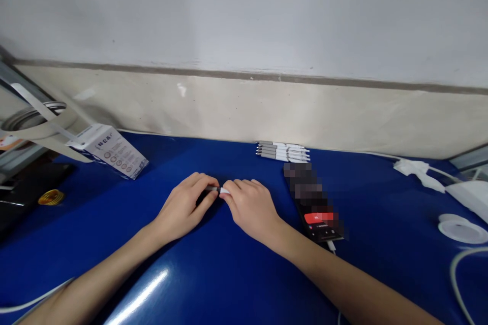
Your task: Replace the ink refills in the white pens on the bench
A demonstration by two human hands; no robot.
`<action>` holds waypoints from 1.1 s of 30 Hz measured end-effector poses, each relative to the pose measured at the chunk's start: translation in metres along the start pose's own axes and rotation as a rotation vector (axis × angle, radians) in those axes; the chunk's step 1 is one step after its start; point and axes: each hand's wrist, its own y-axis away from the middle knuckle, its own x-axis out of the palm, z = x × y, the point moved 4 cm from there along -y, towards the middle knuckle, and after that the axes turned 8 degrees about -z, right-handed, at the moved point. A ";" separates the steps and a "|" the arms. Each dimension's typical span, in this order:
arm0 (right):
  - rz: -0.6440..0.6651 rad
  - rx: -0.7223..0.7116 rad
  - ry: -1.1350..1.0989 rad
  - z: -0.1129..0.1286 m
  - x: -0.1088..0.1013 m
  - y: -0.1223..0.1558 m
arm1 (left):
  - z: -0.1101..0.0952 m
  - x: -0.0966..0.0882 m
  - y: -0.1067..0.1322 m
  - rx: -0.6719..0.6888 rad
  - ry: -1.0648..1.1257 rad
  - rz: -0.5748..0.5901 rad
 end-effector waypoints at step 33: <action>-0.094 0.163 -0.205 -0.006 -0.006 0.001 | 0.040 -0.014 0.001 -0.442 0.533 -0.613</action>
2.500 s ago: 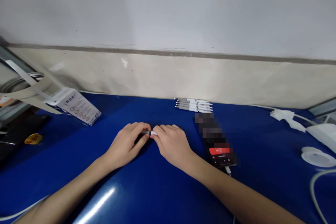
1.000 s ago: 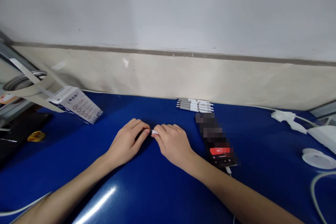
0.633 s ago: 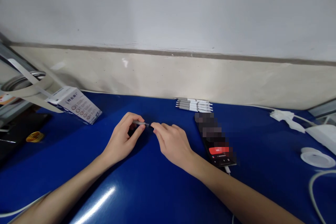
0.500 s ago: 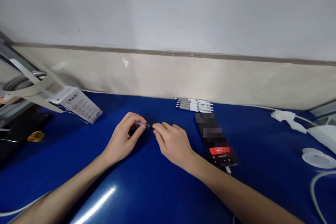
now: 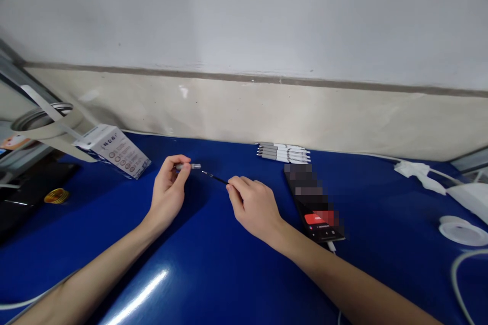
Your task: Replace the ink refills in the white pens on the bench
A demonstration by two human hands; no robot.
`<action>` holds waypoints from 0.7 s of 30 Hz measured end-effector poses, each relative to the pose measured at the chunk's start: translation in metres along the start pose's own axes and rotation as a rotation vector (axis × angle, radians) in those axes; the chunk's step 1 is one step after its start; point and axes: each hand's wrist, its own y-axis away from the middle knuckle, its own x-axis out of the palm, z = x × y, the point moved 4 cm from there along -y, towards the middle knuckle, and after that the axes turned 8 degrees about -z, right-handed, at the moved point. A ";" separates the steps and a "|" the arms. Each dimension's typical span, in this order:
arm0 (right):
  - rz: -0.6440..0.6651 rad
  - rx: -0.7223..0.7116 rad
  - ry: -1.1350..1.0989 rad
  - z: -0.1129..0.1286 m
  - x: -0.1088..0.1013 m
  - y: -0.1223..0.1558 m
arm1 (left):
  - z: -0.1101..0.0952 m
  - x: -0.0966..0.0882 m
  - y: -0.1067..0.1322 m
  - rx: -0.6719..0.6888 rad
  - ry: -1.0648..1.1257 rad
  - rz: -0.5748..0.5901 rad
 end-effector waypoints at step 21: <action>-0.125 0.074 -0.152 -0.005 -0.006 -0.003 | -0.013 0.015 0.010 0.355 -0.392 0.325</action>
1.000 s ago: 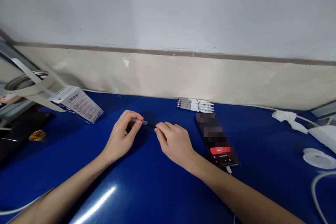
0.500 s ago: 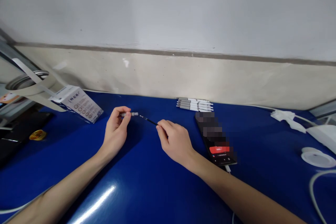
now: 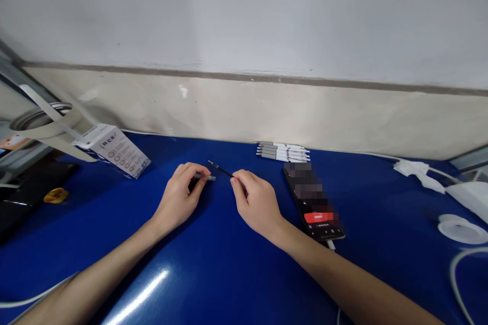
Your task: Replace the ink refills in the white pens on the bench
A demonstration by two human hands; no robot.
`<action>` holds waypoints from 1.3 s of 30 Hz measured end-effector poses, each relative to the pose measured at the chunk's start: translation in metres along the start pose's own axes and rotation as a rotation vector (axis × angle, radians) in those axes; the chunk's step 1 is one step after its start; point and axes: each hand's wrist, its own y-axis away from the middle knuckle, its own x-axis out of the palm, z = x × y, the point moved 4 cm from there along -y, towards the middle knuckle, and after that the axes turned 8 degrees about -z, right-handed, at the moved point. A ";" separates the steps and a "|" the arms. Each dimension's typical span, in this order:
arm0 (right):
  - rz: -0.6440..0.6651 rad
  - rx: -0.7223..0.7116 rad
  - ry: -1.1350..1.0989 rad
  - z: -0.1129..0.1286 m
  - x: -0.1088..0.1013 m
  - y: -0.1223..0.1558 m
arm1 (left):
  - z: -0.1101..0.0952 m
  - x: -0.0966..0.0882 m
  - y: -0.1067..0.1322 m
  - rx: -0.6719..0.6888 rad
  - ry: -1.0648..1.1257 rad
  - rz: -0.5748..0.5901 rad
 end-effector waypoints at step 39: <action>0.123 -0.221 0.017 0.006 0.007 0.006 | -0.013 -0.005 0.003 0.044 0.116 0.045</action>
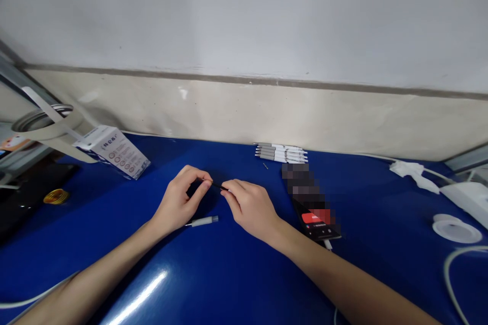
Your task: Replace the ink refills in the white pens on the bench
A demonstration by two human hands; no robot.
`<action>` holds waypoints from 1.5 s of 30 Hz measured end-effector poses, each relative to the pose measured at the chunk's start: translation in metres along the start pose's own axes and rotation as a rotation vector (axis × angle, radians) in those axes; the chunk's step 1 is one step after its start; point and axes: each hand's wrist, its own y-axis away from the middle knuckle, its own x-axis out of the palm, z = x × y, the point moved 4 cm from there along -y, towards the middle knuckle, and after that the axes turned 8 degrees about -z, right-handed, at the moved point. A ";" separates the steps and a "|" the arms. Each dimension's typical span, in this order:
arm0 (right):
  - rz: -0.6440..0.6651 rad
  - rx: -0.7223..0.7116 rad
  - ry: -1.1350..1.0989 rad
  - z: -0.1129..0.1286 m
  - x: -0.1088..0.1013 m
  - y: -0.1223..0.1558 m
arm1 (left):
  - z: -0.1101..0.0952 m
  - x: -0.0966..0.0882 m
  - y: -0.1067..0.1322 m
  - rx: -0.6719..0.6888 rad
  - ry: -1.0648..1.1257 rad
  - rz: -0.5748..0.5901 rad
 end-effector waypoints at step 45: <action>-0.266 0.212 0.028 -0.009 -0.014 -0.003 | -0.042 0.015 0.027 0.335 -0.279 0.682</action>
